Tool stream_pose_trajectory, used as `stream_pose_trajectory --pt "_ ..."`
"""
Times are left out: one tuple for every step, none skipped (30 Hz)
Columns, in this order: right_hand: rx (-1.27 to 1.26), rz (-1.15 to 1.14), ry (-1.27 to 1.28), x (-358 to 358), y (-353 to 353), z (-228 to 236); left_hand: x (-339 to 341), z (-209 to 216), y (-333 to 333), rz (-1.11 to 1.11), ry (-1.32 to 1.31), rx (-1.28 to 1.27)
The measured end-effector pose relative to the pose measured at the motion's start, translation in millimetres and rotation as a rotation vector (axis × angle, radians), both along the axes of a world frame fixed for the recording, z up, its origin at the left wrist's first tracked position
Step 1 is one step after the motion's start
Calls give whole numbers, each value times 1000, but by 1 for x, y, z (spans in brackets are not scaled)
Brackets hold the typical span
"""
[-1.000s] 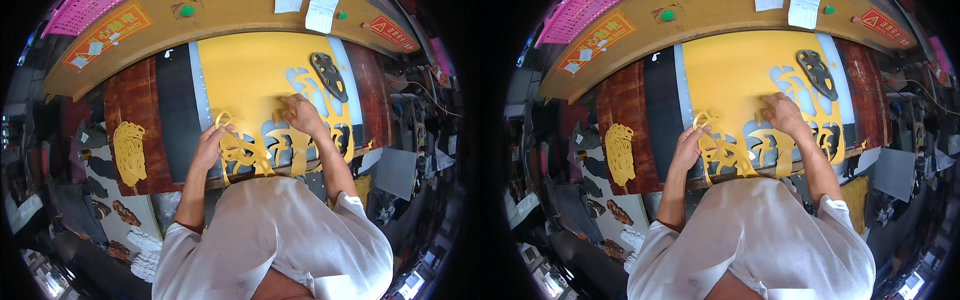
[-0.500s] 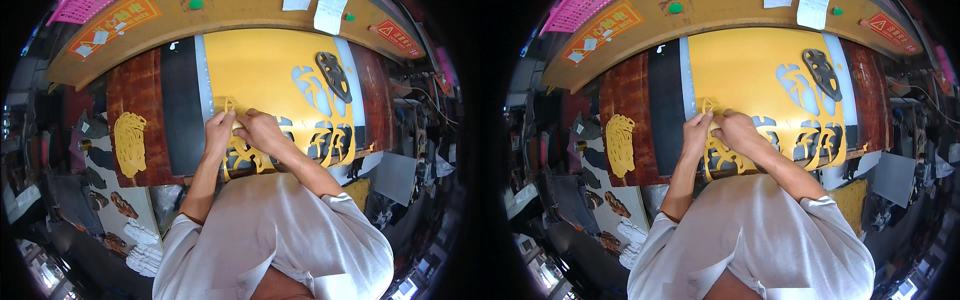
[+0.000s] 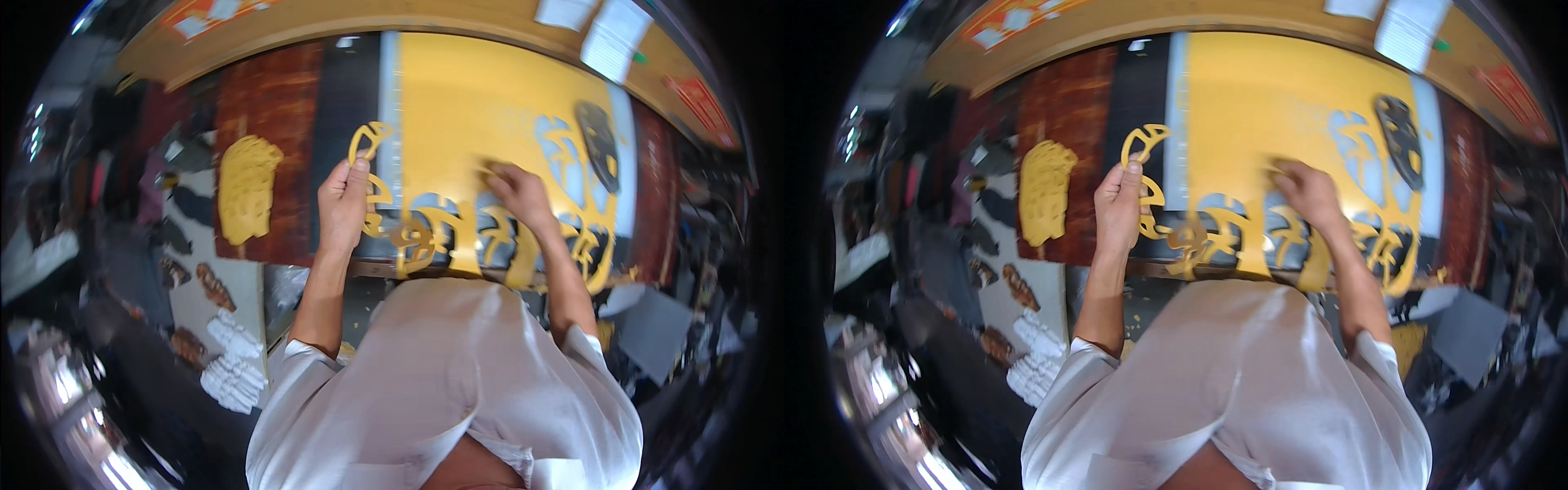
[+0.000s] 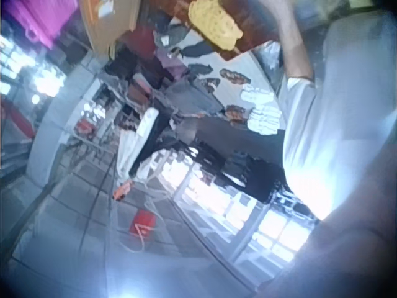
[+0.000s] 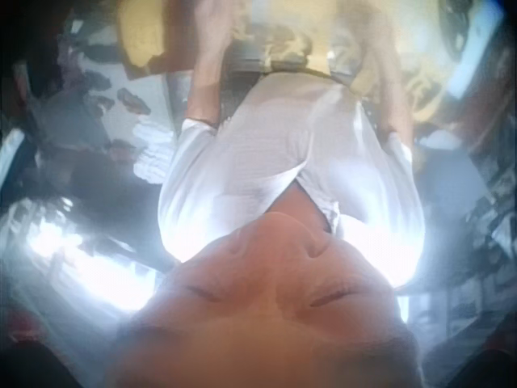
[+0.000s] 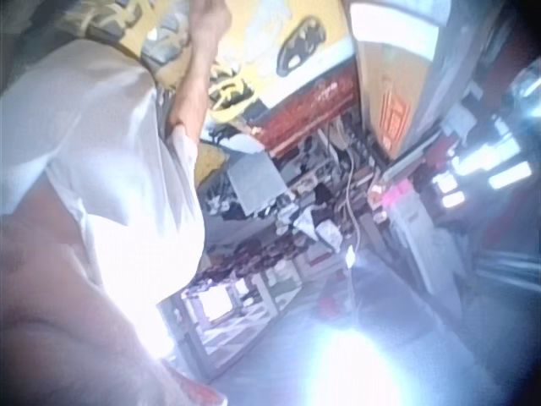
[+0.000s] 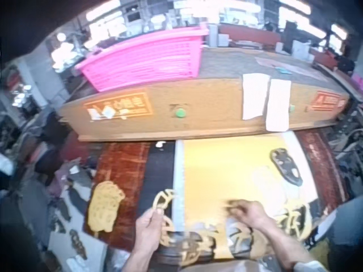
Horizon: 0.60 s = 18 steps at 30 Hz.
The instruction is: The person removes small white cutouts from a wooden work surface and places them into a black bag. Then the person lays a yellow sheet with cut-out characters on the table and removes the inner pieces from the cutouts, placing them into the bag.
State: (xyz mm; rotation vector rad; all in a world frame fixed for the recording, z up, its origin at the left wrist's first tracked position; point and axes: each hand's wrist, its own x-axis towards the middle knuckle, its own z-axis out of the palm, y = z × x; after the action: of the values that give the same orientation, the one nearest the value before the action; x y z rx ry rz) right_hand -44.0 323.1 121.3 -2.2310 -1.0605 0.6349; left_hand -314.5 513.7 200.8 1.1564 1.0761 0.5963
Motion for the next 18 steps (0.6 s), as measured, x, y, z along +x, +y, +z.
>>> stream_pose_trajectory --pt "-6 12 54 4 -11 -3 -20 13 9 -2 37 -2" --pt "53 0 189 7 -20 -3 -42 27 17 7 18 -52" --pt "43 -56 236 8 -29 -3 -64 39 27 55 117 9" --pt "112 -53 279 8 -34 -3 -85 48 37 54 141 74" --pt "63 -90 315 6 -36 -4 -108 54 53 47 207 133" --pt "62 -99 333 4 -35 -4 -127 53 75 22 270 192" --pt "-11 -163 315 1 -33 -4 -145 47 100 -4 353 231" --pt "40 -91 362 -3 -30 -5 -158 34 128 -19 372 219" --pt "15 -74 369 -5 -28 -5 -168 16 158 -82 364 230" --pt "-60 -104 332 -6 -29 -4 -172 -5 189 -102 419 250" --pt "-34 -88 356 -3 -32 -1 -177 -26 213 -157 431 404" --pt "190 -52 410 1 -37 1 -179 -44 232 -218 563 687" --pt "210 -2 162 13 -40 2 -179 -59 243 -164 852 817" --pt "227 -110 11 27 -50 5 -171 -69 252 -228 974 760" --pt "180 -235 -144 49 -62 10 -163 -78 244 -102 617 913" --pt "260 -252 -349 74 -74 16 -144 -84 229 -73 711 1041" --pt "148 -309 -517 100 -84 19 -128 -80 210 37 831 1137" --pt "-37 -372 -570 125 -91 21 -107 -81 177 3 649 1156"
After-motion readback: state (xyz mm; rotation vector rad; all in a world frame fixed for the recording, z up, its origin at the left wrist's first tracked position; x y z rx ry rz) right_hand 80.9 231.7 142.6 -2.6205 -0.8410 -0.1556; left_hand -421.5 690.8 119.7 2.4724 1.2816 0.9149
